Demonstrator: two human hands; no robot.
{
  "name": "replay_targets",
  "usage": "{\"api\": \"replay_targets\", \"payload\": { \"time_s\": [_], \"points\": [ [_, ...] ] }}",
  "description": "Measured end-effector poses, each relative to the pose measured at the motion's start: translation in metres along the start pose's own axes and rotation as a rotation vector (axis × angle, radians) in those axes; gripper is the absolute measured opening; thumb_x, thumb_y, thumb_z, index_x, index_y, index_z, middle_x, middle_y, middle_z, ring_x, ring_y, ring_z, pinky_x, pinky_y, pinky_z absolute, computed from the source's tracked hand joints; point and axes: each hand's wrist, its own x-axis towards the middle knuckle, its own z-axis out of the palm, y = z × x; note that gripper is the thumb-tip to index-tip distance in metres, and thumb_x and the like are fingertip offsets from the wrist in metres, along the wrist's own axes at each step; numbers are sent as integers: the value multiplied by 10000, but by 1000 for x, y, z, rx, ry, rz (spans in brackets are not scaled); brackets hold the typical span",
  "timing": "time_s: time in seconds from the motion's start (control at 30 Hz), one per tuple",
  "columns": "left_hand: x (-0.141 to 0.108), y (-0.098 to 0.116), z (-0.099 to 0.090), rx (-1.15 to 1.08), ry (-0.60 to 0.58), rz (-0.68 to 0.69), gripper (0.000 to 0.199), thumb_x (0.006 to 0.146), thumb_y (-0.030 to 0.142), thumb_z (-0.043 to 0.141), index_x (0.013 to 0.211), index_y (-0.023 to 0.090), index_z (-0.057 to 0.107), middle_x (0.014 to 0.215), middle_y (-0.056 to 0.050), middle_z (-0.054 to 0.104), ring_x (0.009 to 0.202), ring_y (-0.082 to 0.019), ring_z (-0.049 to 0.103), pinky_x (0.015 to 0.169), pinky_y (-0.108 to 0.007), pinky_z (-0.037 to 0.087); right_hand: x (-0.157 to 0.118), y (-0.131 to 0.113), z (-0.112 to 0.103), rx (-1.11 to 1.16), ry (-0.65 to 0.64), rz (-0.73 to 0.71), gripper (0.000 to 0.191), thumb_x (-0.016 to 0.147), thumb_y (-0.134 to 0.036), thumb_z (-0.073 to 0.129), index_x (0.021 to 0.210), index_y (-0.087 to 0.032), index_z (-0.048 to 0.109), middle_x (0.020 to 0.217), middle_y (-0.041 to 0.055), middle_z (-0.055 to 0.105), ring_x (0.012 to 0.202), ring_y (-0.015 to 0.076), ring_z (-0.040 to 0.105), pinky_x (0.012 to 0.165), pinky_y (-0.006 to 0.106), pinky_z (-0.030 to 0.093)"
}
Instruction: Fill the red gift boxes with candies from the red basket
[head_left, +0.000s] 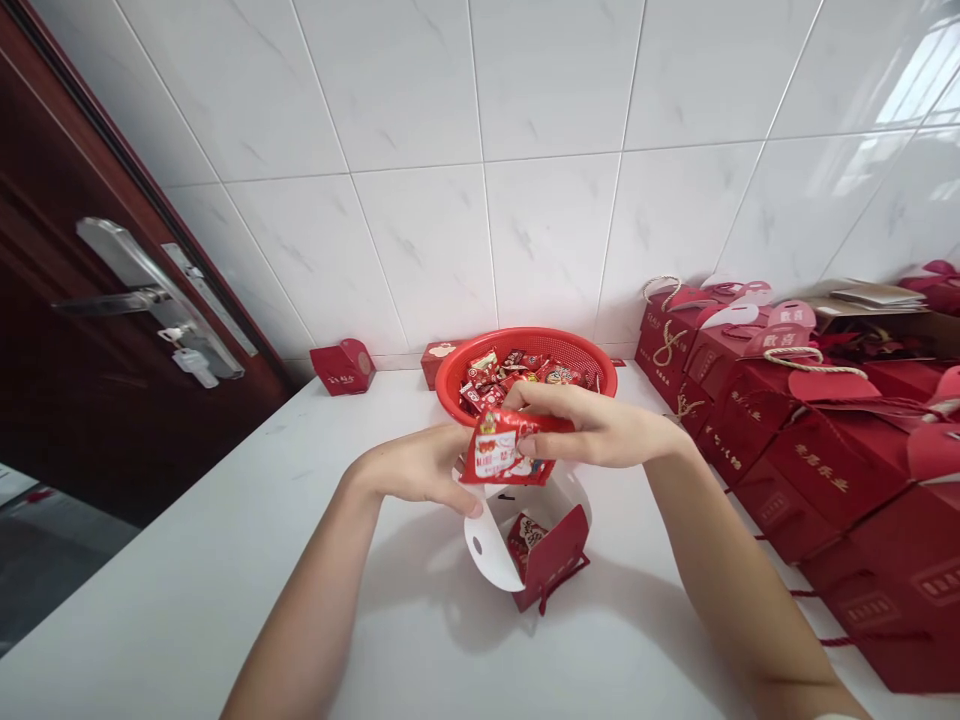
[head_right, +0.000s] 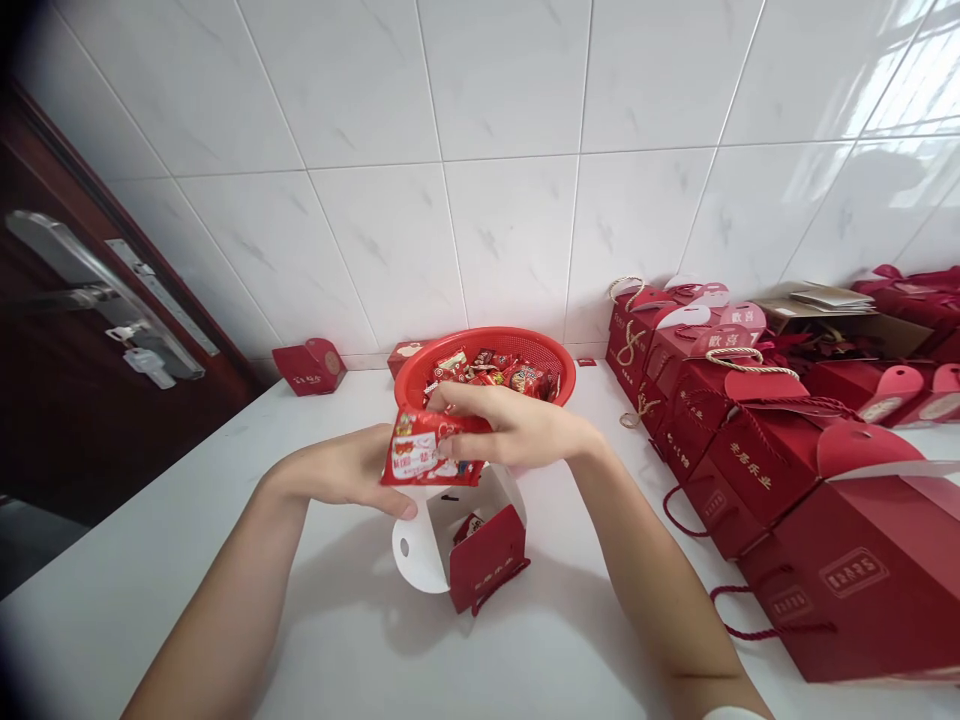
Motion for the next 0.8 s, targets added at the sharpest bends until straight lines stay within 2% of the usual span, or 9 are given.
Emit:
{"api": "replay_targets", "payload": {
  "time_s": [0.07,0.13,0.23,0.33,0.43,0.53,0.7,0.8],
  "points": [
    [1,2,-1,15,-33,15,329,702,267,724,1023,197,711,1015,-25,725,938,-227,651,829,-301,516,-2,0,0,-23,-107,-23,51,908,-211,557,923,-172,526,838,-4,555,737,116,500,656,232,400],
    [1,3,-1,82,-41,-29,289,688,245,724,974,206,735,999,-14,722,942,-219,643,853,-290,501,-2,1,2,-98,-180,-9,42,874,-148,568,911,-162,555,807,-7,566,708,112,503,643,230,390],
    [2,3,-2,178,-13,-136,345,647,260,755,990,221,747,1018,-11,704,967,-220,635,844,-268,493,-1,2,8,-237,-275,106,150,842,-80,557,959,-154,615,753,-16,583,626,101,490,575,224,349],
    [0,1,-2,195,-5,-194,388,636,293,756,1017,222,748,1057,-27,698,980,-226,641,816,-257,498,2,3,19,-351,-349,220,230,836,-90,591,1042,-165,657,743,-9,610,609,111,511,527,224,320],
    [-2,0,-2,176,-6,-193,429,629,326,756,1044,223,740,1086,-36,700,989,-237,650,802,-261,505,3,6,26,-509,-240,285,367,818,-72,598,1167,-175,647,872,46,674,728,160,586,542,235,333],
    [-4,0,-2,173,1,-211,431,618,350,771,1031,228,740,1097,-38,701,998,-247,653,802,-269,505,2,6,27,-575,-148,305,379,810,-45,576,1160,-167,655,978,85,701,834,193,623,579,244,361],
    [-9,1,-3,208,-2,-226,429,620,347,776,1036,242,747,1052,-36,698,981,-240,649,792,-258,492,-5,-8,21,-476,-186,275,274,879,-192,643,1151,-165,666,919,61,705,742,158,610,564,243,353],
    [-15,1,-5,266,37,-277,410,629,349,768,1023,237,750,1041,-36,690,969,-235,643,762,-247,477,-10,-14,16,-482,-192,273,310,866,-325,716,1130,-166,677,883,49,686,756,165,595,580,249,354]
  ]
}}
